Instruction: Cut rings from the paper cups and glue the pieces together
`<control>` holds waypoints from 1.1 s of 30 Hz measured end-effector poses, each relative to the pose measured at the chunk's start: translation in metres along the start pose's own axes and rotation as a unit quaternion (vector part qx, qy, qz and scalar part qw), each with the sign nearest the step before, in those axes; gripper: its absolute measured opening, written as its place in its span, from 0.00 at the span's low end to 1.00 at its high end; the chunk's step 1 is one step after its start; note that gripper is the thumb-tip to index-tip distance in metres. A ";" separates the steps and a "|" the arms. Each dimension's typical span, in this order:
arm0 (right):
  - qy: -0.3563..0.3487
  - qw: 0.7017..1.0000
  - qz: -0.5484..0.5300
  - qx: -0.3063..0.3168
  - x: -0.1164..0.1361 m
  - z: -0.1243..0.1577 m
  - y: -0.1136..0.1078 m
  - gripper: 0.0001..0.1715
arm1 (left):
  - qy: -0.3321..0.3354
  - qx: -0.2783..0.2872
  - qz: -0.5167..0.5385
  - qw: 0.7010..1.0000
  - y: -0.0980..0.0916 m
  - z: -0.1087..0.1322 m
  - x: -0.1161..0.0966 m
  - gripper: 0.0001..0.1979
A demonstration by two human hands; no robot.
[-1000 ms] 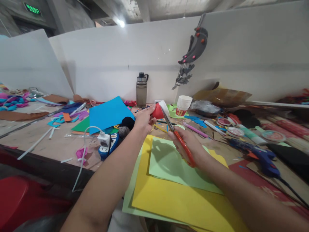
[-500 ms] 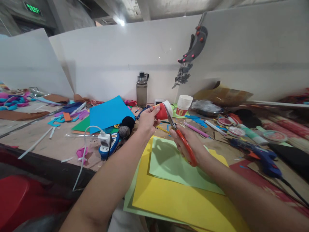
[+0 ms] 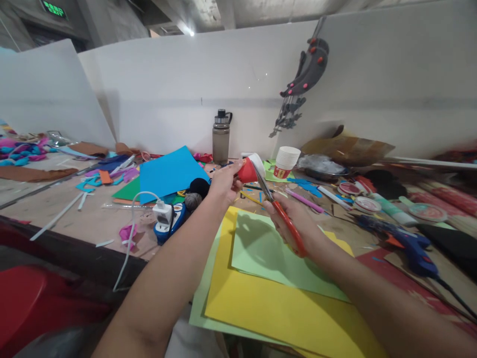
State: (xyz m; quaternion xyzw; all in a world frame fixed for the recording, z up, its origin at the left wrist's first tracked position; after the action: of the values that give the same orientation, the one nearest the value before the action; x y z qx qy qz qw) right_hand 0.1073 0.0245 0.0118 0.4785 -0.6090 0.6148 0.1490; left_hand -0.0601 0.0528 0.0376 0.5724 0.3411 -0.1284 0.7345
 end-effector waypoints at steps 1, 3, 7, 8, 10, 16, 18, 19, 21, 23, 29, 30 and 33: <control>-0.003 1.000 0.003 0.010 0.000 0.000 0.000 0.19 | 0.002 0.008 -0.001 1.000 0.001 0.000 0.000 0.10; -0.006 1.000 0.002 0.028 0.001 -0.001 0.001 0.18 | 0.005 0.021 -0.008 1.000 0.003 0.002 0.003 0.09; 0.002 1.000 -0.004 0.017 0.000 -0.002 -0.001 0.19 | 0.008 0.034 -0.015 0.999 0.005 0.006 0.010 0.10; 0.002 1.000 -0.002 0.011 0.000 -0.003 -0.001 0.20 | 0.009 0.035 -0.017 0.999 0.005 0.007 0.011 0.10; 0.001 1.000 0.002 0.004 -0.001 -0.003 -0.002 0.20 | 0.011 0.037 -0.018 0.999 0.005 0.007 0.011 0.12; 0.010 1.000 0.010 -0.005 -0.003 -0.003 -0.002 0.20 | 0.015 0.039 -0.020 0.999 0.006 0.009 0.009 0.12; 0.012 1.000 0.004 -0.006 -0.002 -0.003 -0.003 0.20 | 0.015 0.039 -0.021 0.999 0.006 0.009 0.009 0.12; 0.012 1.000 0.001 -0.007 -0.001 -0.002 -0.003 0.20 | 0.016 0.040 -0.021 0.999 0.006 0.009 0.009 0.12; 0.011 1.000 -0.003 -0.005 0.001 -0.002 -0.003 0.20 | 0.017 0.041 -0.022 0.999 0.006 0.008 0.009 0.12; 0.009 1.000 -0.003 -0.004 0.002 -0.001 -0.003 0.20 | 0.017 0.038 -0.021 0.999 0.005 0.006 0.008 0.11; 0.002 1.000 0.012 -0.006 0.004 0.003 -0.002 0.18 | -0.018 0.007 -0.003 1.000 0.000 -0.001 0.001 0.12; -0.003 1.000 0.016 0.002 0.004 0.003 -0.002 0.18 | -0.014 0.005 -0.004 1.000 0.000 -0.001 0.000 0.11; -0.015 1.000 0.010 0.022 0.002 0.000 -0.001 0.17 | 0.003 0.019 -0.013 1.000 0.001 0.000 0.001 0.10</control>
State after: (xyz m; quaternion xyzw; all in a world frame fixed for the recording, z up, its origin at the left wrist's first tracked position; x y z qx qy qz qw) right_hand 0.1072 0.0243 0.0136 0.4847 -0.6026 0.6219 0.1228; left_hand -0.0586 0.0530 0.0376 0.5824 0.3484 -0.1423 0.7206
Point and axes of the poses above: each hand's wrist, its own z-axis away from the middle knuckle, its own y-axis out of the palm, x = y × z, the point moved 5 cm from there along -z, towards the middle knuckle, and after that the axes turned 13 degrees about z, right-handed, at the moved point
